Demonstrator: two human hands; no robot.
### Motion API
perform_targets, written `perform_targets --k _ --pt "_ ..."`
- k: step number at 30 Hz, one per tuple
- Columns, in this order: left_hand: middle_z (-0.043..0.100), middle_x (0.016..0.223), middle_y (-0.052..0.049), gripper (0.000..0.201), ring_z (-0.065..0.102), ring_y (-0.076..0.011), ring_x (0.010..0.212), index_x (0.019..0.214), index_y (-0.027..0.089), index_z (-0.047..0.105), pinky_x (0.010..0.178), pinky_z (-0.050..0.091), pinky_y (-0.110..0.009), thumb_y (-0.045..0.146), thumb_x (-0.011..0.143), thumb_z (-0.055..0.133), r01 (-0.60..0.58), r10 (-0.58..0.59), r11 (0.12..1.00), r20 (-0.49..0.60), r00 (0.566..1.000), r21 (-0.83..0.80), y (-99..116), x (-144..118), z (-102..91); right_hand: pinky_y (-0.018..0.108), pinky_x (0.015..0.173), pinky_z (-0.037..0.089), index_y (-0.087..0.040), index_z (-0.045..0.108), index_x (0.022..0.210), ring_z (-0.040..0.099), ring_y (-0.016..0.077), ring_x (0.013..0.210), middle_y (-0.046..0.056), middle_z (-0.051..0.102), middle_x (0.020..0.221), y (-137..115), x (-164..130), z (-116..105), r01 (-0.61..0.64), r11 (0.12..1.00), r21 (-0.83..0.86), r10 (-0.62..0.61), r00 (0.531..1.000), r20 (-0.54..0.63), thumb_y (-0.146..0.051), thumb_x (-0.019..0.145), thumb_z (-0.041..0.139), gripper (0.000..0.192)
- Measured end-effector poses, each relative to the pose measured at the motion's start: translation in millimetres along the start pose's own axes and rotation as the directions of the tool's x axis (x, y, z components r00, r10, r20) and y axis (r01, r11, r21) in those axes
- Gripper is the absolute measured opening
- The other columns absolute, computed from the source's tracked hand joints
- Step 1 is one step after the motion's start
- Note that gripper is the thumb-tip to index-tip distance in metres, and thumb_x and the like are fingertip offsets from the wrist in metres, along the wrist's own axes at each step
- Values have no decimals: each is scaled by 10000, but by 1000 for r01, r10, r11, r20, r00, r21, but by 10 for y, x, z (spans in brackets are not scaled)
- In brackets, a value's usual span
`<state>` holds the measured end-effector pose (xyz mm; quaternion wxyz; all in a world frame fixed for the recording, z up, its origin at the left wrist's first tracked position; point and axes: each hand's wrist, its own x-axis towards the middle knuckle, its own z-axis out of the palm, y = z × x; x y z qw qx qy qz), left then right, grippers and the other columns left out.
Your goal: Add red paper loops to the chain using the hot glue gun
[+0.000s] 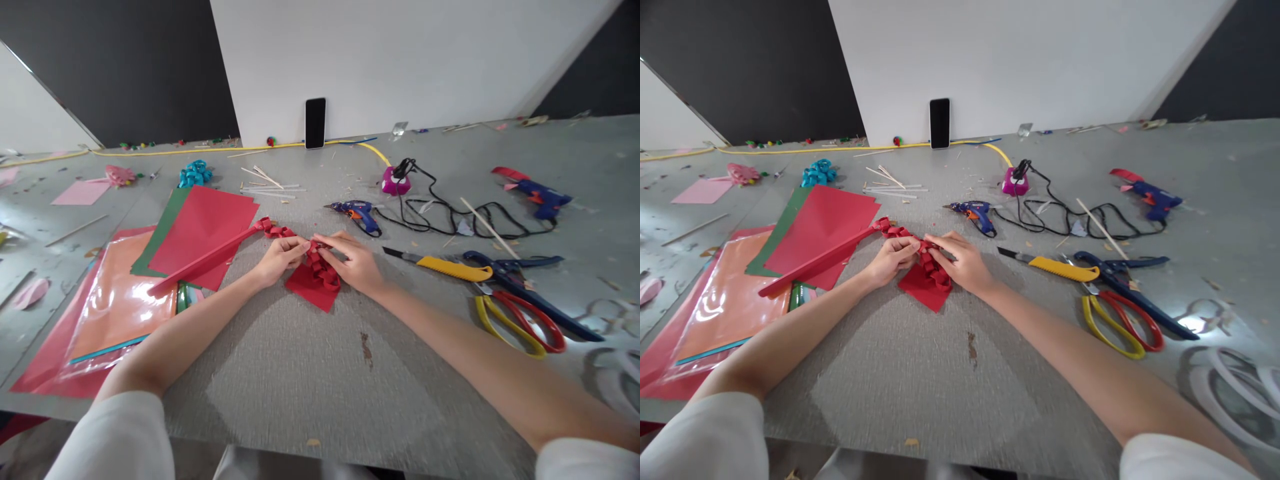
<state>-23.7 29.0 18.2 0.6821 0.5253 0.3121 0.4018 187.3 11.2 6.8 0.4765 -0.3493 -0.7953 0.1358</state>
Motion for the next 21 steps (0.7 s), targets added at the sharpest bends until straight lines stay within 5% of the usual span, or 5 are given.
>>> perform_targets --k 6,21 --pt "296 528 110 513 207 -33 462 762 138 632 473 126 -220 606 772 842 16 -16 1000 -9 1000 -14 7 -4 23 386 894 620 -281 722 1230 728 211 970 55 762 1024 -7 -3 -3 19 1000 15 -19 1000 -7 -325 1050 604 220" --pt "367 580 86 595 264 -36 483 709 159 555 484 159 -227 689 748 823 -1 0 996 8 1000 87 13 1 15 429 914 608 -289 682 1241 712 223 1031 56 784 1134 40 -9 17 149 989 18 -149 989 -24 -189 1022 632 246"
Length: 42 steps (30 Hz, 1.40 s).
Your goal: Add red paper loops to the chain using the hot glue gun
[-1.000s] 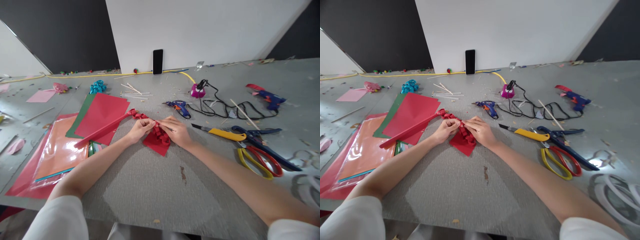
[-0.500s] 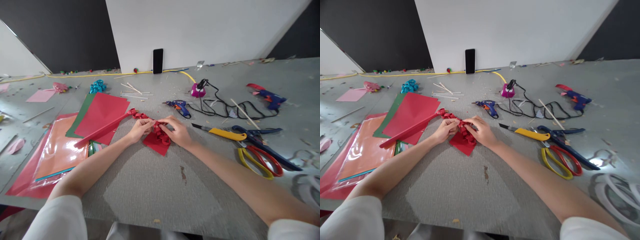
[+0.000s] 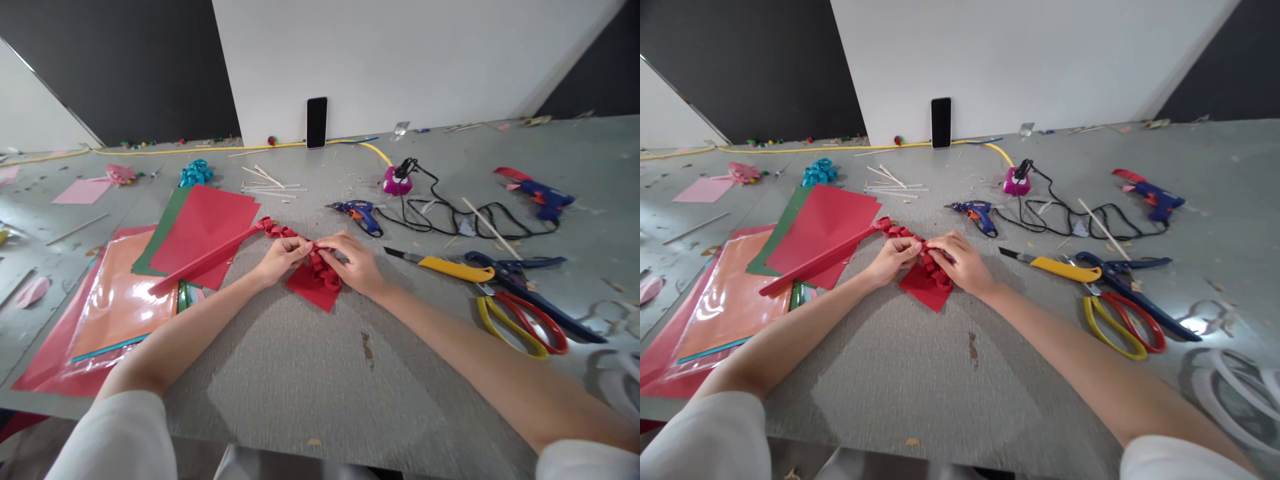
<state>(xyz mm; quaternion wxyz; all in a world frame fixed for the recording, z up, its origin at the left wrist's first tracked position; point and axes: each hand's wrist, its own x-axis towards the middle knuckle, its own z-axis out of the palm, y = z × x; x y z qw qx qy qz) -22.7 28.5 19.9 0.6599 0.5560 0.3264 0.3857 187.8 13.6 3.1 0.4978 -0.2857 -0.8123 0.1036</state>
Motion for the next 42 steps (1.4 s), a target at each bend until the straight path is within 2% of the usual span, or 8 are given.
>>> perform_targets --k 9,14,19,26,29,32,37,42 --pt "376 549 81 620 271 -44 492 695 163 531 495 166 -232 727 786 771 -49 47 996 27 999 72 -17 -5 -16 422 928 608 -294 663 1257 711 220 1049 54 777 1156 -20 -8 -3 2 1000 -4 -2 1000 21 -175 1019 631 268" --pt "342 568 90 594 240 -35 478 709 161 538 483 150 -225 686 778 806 -12 12 1000 15 1000 -20 -11 0 -3 406 914 609 -289 654 1241 710 214 1031 57 766 1122 -29 -4 -3 -14 1000 -20 14 1000 17 -189 1030 616 237" --pt "270 550 107 563 196 -40 475 735 155 570 469 154 -213 660 785 813 29 -32 992 -17 999 -119 -20 10 11 388 891 613 -281 655 1208 715 211 986 57 740 1041 -37 -9 -1 -82 996 -39 84 996 32 -258 1049 594 172" --pt "347 558 87 514 263 -45 488 761 144 588 469 183 -206 589 782 845 31 -35 987 -19 999 -158 -10 -2 18 392 894 618 -287 656 1193 717 217 963 55 729 1010 -32 -16 3 -151 988 -43 152 988 30 -330 1068 545 173" --pt "351 557 91 480 263 -45 490 821 129 634 473 177 -207 546 773 865 26 -28 989 -13 1000 -148 -7 -7 25 390 890 616 -286 656 1199 717 214 952 51 724 1002 -30 -10 5 -141 989 -38 142 989 29 -314 1067 546 175" --pt "351 554 92 483 256 -39 484 791 134 622 476 166 -210 552 770 863 29 -31 991 -13 999 -127 -9 -6 27 401 886 621 -291 658 1210 718 217 946 55 734 1021 -38 -1 3 -135 990 -45 137 990 30 -310 1065 548 183" --pt "354 566 92 532 262 -31 474 760 145 593 481 150 -215 614 764 845 40 -42 995 -18 999 -90 -8 0 27 456 984 602 -295 655 1230 711 241 1104 75 754 1197 -47 9 -8 -84 996 -41 84 996 6 -288 1054 567 197" --pt "341 554 95 565 259 -29 471 699 155 550 479 148 -223 641 765 832 15 -15 999 -10 1000 -42 -11 3 40 451 971 587 -291 677 1178 710 237 1051 63 755 1093 -24 5 -15 -50 998 -34 50 999 -12 -284 1038 609 156"
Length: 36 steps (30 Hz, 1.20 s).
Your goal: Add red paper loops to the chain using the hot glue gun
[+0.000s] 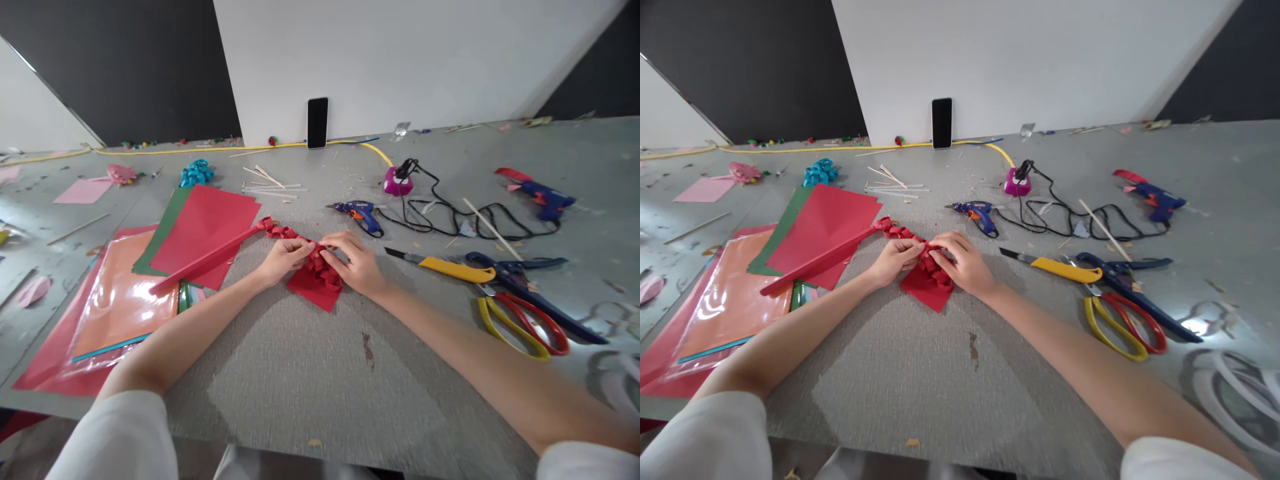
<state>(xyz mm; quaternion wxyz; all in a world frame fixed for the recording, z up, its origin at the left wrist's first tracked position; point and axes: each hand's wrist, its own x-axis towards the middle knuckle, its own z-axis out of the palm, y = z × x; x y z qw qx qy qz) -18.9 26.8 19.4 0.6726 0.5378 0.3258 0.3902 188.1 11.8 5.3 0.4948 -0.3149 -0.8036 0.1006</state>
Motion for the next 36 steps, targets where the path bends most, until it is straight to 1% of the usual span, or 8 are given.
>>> perform_targets --k 3,6,11,16,20,26,31,36 --pt "329 540 98 568 250 -30 470 683 157 545 479 149 -225 644 772 823 -11 11 1000 6 1000 21 8 -8 15 436 951 584 -281 684 1144 706 223 1013 56 753 1055 13 1 0 16 1000 4 -16 1000 -2 -270 1041 606 129" --pt "352 544 92 554 263 -33 474 700 151 567 482 159 -227 641 783 813 -17 17 999 11 1000 35 29 -26 26 436 943 579 -272 692 1103 706 217 980 56 758 1029 19 3 0 11 1000 -3 -11 1000 5 -276 1049 594 111" --pt "441 574 70 497 323 -40 487 786 135 636 494 188 -231 590 772 835 -26 25 998 33 999 50 30 -45 7 439 939 576 -274 691 1105 705 222 987 56 761 1031 18 0 1 -12 1000 -6 12 1000 18 -286 1060 571 129" --pt "443 577 73 488 317 -42 484 878 122 688 500 181 -235 569 758 844 -20 17 997 45 999 71 -6 -39 -27 428 921 578 -275 686 1074 706 221 967 49 762 999 4 15 3 -30 1000 0 30 1000 6 -282 1065 557 130" --pt "437 576 72 492 310 -42 487 856 125 681 502 182 -237 588 774 828 -26 23 996 39 999 85 -7 -41 -24 423 896 585 -273 682 1040 708 219 941 46 762 965 -12 28 0 -37 999 7 37 999 -7 -297 1060 569 117" --pt "427 573 73 485 304 -45 486 844 129 667 495 182 -239 587 792 818 -43 39 994 49 998 96 7 -48 -11 417 877 584 -271 680 1042 705 216 926 47 760 955 -36 38 1 -37 999 25 37 999 -15 -297 1055 578 106" --pt "416 579 76 497 299 -45 495 844 129 665 501 188 -235 593 773 829 -30 26 994 45 999 102 3 -43 -5 427 886 584 -269 682 1013 706 219 913 49 764 948 -37 50 1 -56 998 19 56 998 -1 -330 1066 556 150" --pt "435 593 67 488 313 -48 507 841 128 670 510 188 -234 583 773 831 -24 19 993 46 999 120 -6 -40 -8 424 897 582 -275 680 1005 705 220 901 44 758 940 -25 39 6 -58 998 16 58 998 1 -333 1067 548 157"
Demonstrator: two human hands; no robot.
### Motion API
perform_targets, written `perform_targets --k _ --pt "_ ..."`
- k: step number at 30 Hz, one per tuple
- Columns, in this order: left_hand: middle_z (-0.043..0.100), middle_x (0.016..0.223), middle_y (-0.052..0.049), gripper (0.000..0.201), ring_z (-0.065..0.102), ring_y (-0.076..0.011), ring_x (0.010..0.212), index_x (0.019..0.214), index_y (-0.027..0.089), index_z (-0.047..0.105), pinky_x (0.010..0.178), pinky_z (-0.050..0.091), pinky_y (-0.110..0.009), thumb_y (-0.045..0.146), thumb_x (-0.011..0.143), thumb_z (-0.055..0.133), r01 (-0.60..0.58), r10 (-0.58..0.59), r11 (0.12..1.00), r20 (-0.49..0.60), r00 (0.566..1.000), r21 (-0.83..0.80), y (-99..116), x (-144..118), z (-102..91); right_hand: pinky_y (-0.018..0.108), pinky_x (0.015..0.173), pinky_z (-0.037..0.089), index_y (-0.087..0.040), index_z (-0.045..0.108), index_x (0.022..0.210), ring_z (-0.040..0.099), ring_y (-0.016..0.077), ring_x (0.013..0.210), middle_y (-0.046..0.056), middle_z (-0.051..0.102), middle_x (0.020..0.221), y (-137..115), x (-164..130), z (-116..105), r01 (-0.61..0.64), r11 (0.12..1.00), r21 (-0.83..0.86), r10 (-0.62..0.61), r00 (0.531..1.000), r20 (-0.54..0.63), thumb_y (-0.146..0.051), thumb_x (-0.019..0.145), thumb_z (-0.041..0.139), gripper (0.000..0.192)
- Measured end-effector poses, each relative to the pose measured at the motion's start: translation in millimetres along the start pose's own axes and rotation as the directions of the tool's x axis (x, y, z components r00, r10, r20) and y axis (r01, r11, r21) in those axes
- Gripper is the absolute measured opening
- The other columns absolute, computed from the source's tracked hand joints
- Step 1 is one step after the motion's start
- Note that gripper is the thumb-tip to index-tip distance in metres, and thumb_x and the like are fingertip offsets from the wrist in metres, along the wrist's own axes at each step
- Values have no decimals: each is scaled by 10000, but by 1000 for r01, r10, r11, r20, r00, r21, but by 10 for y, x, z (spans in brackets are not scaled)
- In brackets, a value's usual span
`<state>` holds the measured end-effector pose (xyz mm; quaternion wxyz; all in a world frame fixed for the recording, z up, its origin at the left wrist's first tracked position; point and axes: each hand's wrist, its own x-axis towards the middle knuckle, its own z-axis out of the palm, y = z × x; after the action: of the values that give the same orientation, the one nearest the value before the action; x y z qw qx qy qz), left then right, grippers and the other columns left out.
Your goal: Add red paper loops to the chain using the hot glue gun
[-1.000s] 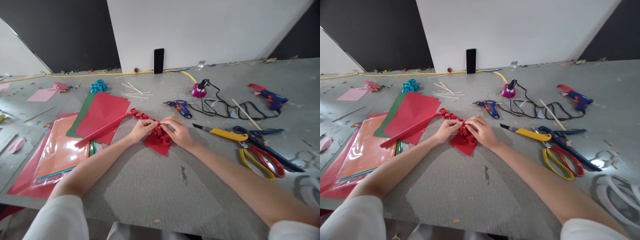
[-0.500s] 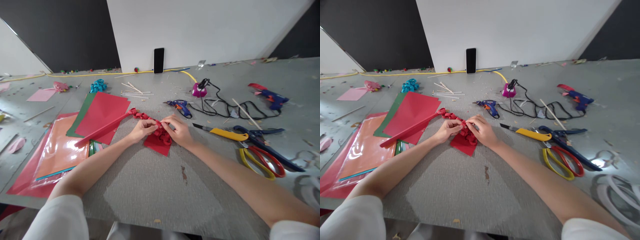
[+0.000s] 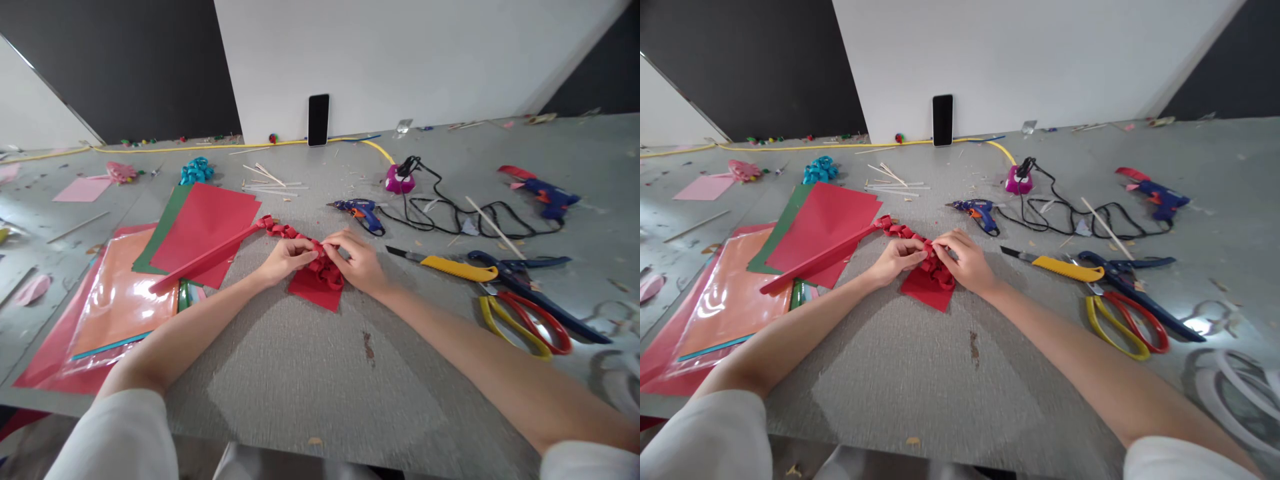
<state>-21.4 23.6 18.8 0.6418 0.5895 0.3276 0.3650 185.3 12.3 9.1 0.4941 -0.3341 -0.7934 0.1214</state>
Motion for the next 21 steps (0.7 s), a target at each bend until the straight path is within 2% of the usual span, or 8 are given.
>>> perform_targets --k 13,21 --pt "428 579 76 472 303 -47 492 864 128 670 508 190 -238 566 783 826 -22 21 1000 -1 1000 -12 2 -4 -3 392 837 585 -259 674 1078 691 209 895 52 739 961 -20 5 -9 38 999 12 -38 999 -27 -252 1043 581 100" --pt "420 585 72 492 305 -44 479 825 134 630 494 177 -237 589 801 817 -32 36 997 61 997 -71 -28 8 -36 429 972 584 -268 650 1168 707 222 1092 74 756 1166 -18 -26 -23 67 994 90 -70 997 31 -194 1013 625 173"
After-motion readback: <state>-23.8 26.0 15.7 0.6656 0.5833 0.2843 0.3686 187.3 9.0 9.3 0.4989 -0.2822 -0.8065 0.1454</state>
